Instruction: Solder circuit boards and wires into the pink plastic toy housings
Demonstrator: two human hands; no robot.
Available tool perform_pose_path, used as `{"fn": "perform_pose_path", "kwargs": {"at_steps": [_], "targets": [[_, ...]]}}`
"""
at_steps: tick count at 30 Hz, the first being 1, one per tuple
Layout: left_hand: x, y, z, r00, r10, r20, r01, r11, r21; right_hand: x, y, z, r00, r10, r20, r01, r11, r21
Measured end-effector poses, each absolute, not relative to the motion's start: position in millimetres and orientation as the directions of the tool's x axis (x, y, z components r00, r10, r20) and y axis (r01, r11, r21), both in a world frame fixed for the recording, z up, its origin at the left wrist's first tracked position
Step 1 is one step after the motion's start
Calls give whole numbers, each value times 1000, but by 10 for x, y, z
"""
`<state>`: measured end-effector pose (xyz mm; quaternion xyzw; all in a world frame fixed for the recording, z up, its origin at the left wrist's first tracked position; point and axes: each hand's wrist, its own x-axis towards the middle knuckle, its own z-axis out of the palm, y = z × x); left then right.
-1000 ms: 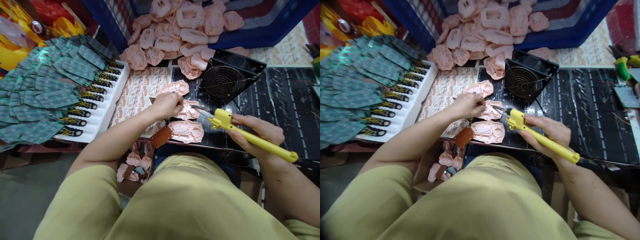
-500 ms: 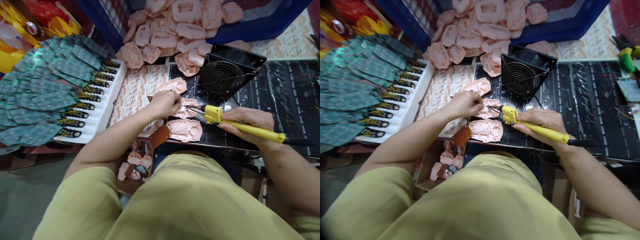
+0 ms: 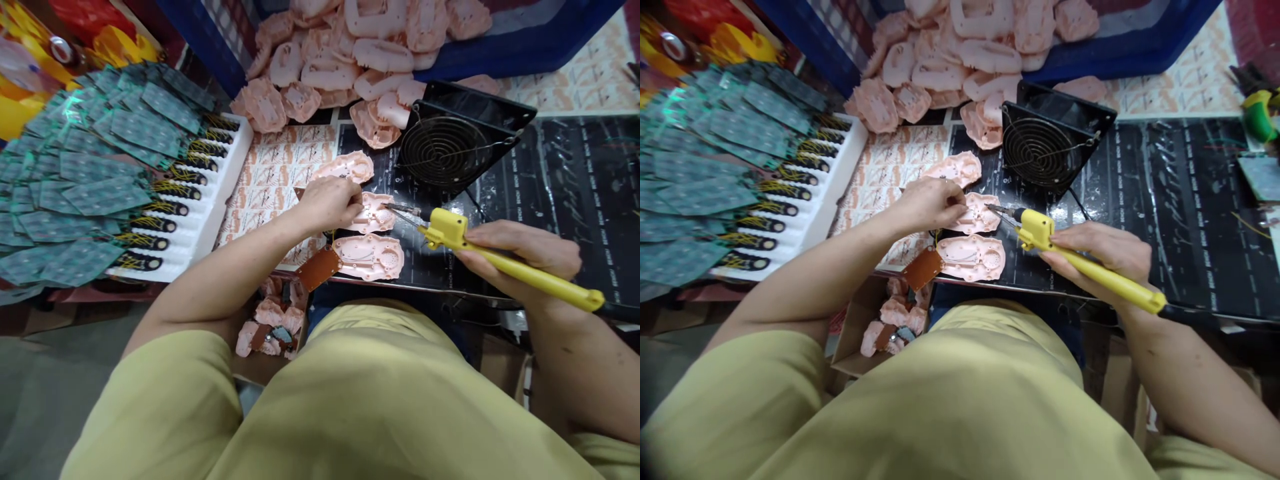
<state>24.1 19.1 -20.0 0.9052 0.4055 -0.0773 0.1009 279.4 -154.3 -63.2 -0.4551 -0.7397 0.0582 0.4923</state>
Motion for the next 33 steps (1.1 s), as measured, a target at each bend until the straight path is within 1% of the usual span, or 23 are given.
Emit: {"fn": "perform_pose_path", "kwargs": {"at_steps": [3, 5, 8, 14, 17, 21, 27, 29, 33], "targets": [[237, 167, -184, 667, 717, -201, 743, -660, 112, 2772, -1600, -669, -19, 773, 634, 734, 441, -516], [220, 148, -166, 675, 714, -186, 736, -669, 103, 2756, -1621, -680, -12, 764, 645, 768, 419, -483], [186, 133, -138, 696, 694, -187, 717, -688, 113, 2722, -1625, -669, -53, 724, 688, 763, 473, -440], [161, 147, -132, 781, 583, -224, 617, -775, 135, 2613, -1591, -638, -113, 684, 721, 699, 571, -431], [171, 140, -136, 779, 581, -237, 618, -776, 125, 2577, -1559, -665, -143, 660, 737, 627, 636, -449], [187, 122, -124, 766, 588, -259, 629, -769, 114, 2553, -1504, -690, -153, 661, 734, 596, 654, -465], [236, 116, -99, 738, 607, -296, 655, -750, 95, 2525, -1445, -623, -267, 611, 745, 570, 724, -390], [247, 113, -90, 729, 612, -308, 663, -743, 91, 2544, -1475, -592, -243, 622, 744, 575, 710, -406], [252, 102, -78, 732, 609, -306, 659, -746, 93, 2625, -1581, -570, -53, 660, 750, 619, 611, -494]]}}
